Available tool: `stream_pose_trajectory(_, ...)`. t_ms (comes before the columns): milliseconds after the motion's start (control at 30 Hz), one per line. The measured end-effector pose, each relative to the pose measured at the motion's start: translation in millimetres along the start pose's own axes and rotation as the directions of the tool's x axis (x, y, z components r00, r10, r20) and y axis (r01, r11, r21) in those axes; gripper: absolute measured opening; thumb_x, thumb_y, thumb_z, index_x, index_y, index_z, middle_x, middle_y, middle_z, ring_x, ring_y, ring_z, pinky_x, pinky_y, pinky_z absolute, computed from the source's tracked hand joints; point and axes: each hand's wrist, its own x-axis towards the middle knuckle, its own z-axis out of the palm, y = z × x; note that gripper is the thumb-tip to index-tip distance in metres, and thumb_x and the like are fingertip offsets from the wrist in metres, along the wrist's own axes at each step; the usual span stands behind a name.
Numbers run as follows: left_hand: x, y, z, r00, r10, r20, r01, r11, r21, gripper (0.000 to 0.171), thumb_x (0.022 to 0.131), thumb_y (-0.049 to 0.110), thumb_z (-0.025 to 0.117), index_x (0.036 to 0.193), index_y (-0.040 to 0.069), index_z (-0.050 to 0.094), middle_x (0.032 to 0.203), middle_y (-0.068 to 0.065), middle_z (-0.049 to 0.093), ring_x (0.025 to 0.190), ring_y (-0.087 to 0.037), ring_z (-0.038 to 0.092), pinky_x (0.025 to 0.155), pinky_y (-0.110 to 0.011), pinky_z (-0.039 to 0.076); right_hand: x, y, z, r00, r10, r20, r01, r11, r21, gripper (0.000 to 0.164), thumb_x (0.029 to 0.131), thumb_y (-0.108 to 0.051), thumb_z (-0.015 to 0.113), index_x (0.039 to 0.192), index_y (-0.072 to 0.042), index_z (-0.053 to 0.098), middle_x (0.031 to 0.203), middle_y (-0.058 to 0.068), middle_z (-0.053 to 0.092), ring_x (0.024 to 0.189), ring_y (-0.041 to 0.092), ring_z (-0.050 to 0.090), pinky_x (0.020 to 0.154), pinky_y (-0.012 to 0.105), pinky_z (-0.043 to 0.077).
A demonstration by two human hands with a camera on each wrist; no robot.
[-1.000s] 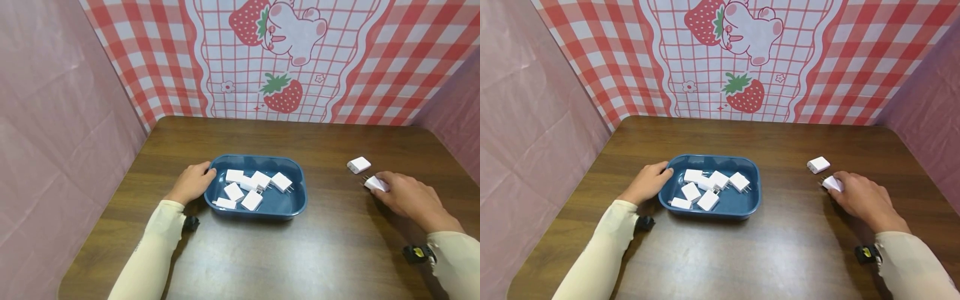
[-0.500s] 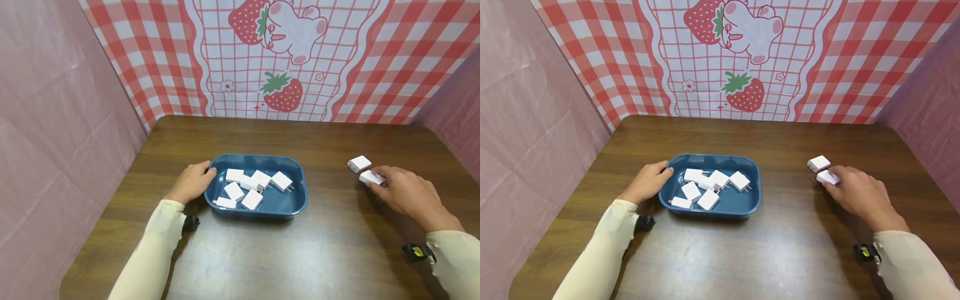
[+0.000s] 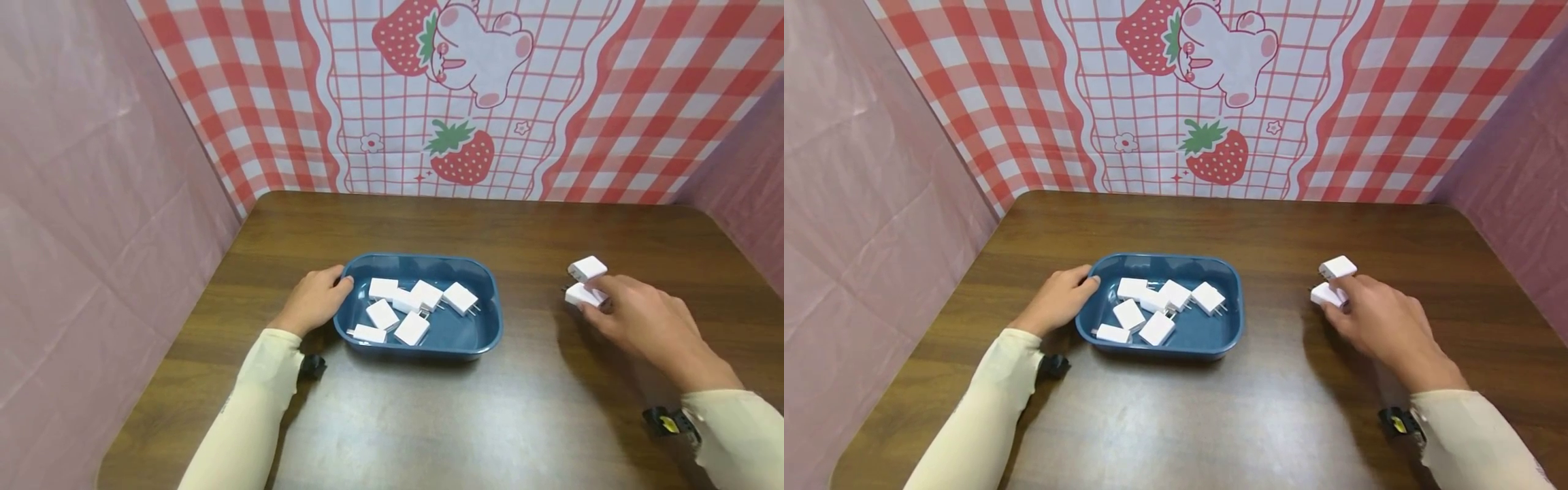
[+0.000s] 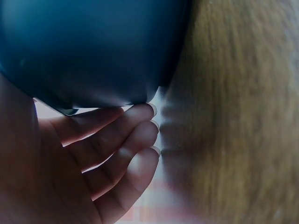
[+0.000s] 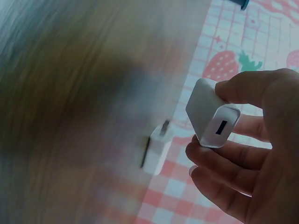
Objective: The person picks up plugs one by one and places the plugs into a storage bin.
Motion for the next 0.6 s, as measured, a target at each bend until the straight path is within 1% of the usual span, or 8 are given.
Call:
stream_pose_trajectory(100, -0.5, 0.1, 0.3, 1.000, 0.002, -0.002, -0.002, 1.000, -0.004, 0.041, 0.105, 0.040, 0.044, 0.125, 0.010, 0.062, 0.112, -0.009, 0.065, 0.096, -0.027, 0.059, 0.091, -0.048, 0.049, -1, -9, -2, 0.999, -0.036, -0.031, 0.035, 0.999, -0.009, 0.036, 0.082, -0.031, 0.080, 0.111, -0.013, 0.067, 0.091, 0.007, 0.068, 0.068, 0.023, 0.060, 0.045, 0.044, 0.040)
stream_pose_trajectory(167, -0.7, 0.5, 0.2, 1.000, 0.002, -0.002, -0.002, 1.000, -0.007, 0.039, 0.105, 0.040, 0.043, 0.121, 0.011, 0.063, 0.107, -0.009, 0.065, 0.092, -0.027, 0.058, 0.087, -0.046, 0.049, -1, -14, -4, 0.997, -0.056, -0.047, 0.055, 0.998, -0.016, 0.038, 0.080, -0.030, 0.081, 0.111, -0.013, 0.067, 0.091, 0.008, 0.068, 0.066, 0.023, 0.060, 0.044, 0.045, 0.040)
stream_pose_trajectory(233, -0.8, 0.8, 0.0, 1.000, 0.001, 0.000, -0.001, 1.000, -0.007, 0.041, 0.105, 0.041, 0.043, 0.123, 0.010, 0.062, 0.110, -0.009, 0.065, 0.095, -0.027, 0.058, 0.089, -0.047, 0.049, 0, -19, -8, 0.996, -0.062, -0.061, 0.060, 0.998, -0.026, 0.040, 0.079, -0.029, 0.082, 0.113, -0.013, 0.068, 0.091, 0.007, 0.068, 0.064, 0.021, 0.058, 0.044, 0.044, 0.040)
stream_pose_trajectory(367, -0.8, 0.1, -0.5, 1.000, -0.002, 0.003, 0.002, 1.000, -0.002, 0.048, 0.105, 0.041, 0.043, 0.136, 0.008, 0.058, 0.126, -0.011, 0.064, 0.108, -0.027, 0.060, 0.099, -0.052, 0.045, 3, -25, -15, 0.993, -0.079, -0.083, 0.076, 0.996, -0.037, 0.044, 0.077, -0.027, 0.084, 0.116, -0.013, 0.068, 0.090, 0.007, 0.068, 0.063, 0.020, 0.057, 0.044, 0.043, 0.040)
stream_pose_trajectory(533, -0.1, 0.0, -0.1, 1.000, 0.007, 0.003, -0.007, 1.000, 0.001, 0.043, 0.105, 0.041, 0.043, 0.128, 0.009, 0.061, 0.117, -0.010, 0.065, 0.100, -0.028, 0.059, 0.094, -0.050, 0.048, 4, -31, -21, 0.988, -0.105, -0.117, 0.101, 0.994, -0.041, 0.044, 0.076, -0.027, 0.084, 0.115, -0.015, 0.069, 0.091, 0.006, 0.068, 0.064, 0.022, 0.059, 0.043, 0.044, 0.039)
stream_pose_trajectory(600, -0.1, 0.2, -0.2, 1.000, 0.004, 0.007, -0.004, 1.000, -0.002, 0.044, 0.105, 0.041, 0.043, 0.129, 0.009, 0.061, 0.119, -0.011, 0.065, 0.101, -0.028, 0.059, 0.095, -0.050, 0.047, 5, -35, -23, 0.983, -0.121, -0.135, 0.117, 0.992, -0.040, 0.042, 0.075, -0.027, 0.084, 0.113, -0.016, 0.069, 0.091, 0.005, 0.068, 0.064, 0.021, 0.060, 0.042, 0.045, 0.039)
